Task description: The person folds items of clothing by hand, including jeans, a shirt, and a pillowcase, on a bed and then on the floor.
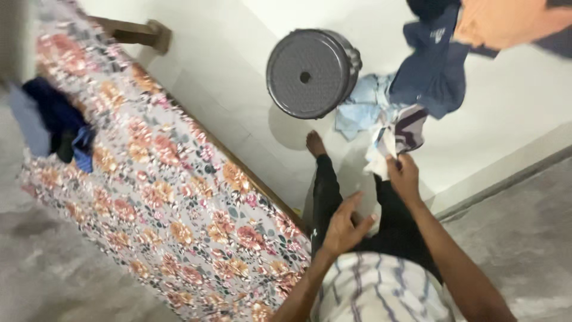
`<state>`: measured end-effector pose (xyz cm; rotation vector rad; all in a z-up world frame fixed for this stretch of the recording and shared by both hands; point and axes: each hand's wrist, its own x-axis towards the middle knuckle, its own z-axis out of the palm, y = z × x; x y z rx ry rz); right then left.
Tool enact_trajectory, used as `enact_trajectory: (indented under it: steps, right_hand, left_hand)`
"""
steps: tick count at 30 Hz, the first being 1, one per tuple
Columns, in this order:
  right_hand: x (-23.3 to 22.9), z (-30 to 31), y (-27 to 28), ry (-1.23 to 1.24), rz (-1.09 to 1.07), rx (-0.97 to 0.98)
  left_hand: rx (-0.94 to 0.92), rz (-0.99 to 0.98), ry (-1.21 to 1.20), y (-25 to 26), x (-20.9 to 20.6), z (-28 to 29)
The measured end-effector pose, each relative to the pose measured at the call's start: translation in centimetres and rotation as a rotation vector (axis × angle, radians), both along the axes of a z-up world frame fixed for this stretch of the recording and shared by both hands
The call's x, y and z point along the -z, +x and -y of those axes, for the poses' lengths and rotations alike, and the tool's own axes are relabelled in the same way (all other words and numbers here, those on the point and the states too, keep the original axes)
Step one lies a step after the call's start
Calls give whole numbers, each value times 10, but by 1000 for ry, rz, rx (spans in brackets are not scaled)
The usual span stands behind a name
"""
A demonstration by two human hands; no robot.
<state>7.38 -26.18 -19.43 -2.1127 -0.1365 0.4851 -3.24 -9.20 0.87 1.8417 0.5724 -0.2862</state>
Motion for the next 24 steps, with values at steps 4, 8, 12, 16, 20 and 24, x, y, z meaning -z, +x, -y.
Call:
enact_trajectory:
  steps: [4, 8, 12, 16, 20, 24]
  right_hand:
    - [-86, -14, 1, 114, -104, -54]
    - [-163, -37, 15, 157, -114, -275]
    - [-236, -66, 24, 319, 39, -620]
    - [-270, -107, 22, 227, 163, -935]
    - [-283, -147, 5, 51, 100, -1114]
    - [-302, -186, -20, 176, 29, -1215]
  left_hand:
    - [-292, -70, -187, -17, 5, 6]
    - [-667, -65, -668, -18, 1, 5]
    - [-966, -133, -924, -1, -26, -10]
    - [-972, 113, -858, -10, -35, -35]
    - [-1055, 322, -846, -46, -19, -67]
    - [-1263, 354, -681, -83, 2, -114]
